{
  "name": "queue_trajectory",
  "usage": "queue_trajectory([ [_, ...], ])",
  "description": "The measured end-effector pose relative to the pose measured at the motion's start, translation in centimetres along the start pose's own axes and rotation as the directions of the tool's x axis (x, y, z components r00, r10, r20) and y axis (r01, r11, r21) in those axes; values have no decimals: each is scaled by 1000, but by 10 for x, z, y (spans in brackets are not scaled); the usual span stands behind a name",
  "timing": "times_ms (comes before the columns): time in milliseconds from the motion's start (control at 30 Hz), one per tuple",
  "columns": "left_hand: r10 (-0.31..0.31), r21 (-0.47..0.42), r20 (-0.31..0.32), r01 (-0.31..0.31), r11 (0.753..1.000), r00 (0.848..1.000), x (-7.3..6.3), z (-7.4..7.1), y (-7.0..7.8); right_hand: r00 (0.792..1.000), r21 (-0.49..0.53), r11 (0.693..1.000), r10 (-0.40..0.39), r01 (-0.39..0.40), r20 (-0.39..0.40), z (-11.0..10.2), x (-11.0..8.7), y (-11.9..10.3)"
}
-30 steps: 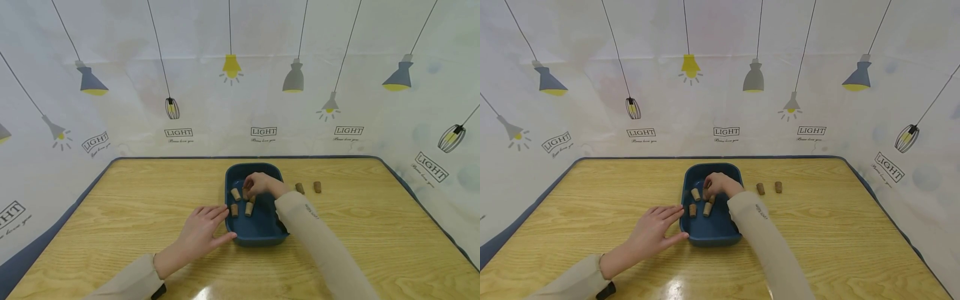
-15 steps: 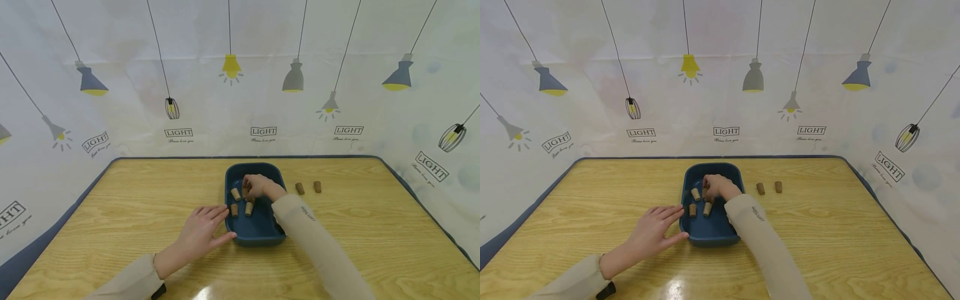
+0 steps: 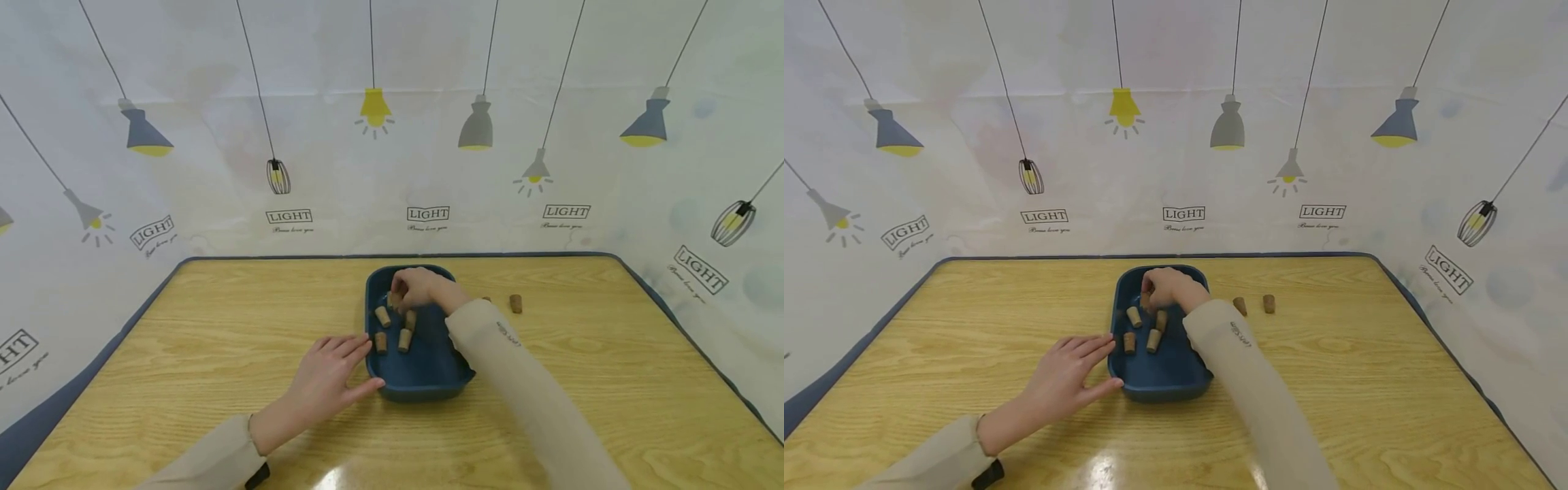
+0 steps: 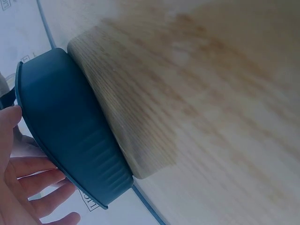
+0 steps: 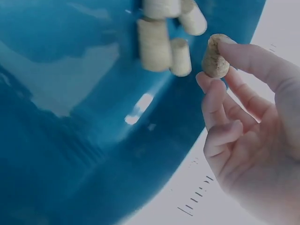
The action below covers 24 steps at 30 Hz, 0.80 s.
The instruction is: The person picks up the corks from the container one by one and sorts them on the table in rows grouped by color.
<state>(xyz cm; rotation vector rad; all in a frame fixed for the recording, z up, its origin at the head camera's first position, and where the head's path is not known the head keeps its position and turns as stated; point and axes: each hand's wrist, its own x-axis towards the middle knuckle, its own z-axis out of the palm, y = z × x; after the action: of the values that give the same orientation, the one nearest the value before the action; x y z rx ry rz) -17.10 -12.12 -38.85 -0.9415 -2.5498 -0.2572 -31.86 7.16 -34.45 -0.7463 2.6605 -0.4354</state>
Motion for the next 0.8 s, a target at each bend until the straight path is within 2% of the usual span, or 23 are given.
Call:
queue_trajectory([
  [300, -6, 11, 1, 6, 1000, 1000, -1, 1, -2, 998, 52, 996, -69, 69, 0, -24, -10, -4],
  [800, -19, 17, 26, 18, 1000, 999, -1, 3, -1, 989, -27, 989, -144, 143, -42, -36, -46, 28],
])
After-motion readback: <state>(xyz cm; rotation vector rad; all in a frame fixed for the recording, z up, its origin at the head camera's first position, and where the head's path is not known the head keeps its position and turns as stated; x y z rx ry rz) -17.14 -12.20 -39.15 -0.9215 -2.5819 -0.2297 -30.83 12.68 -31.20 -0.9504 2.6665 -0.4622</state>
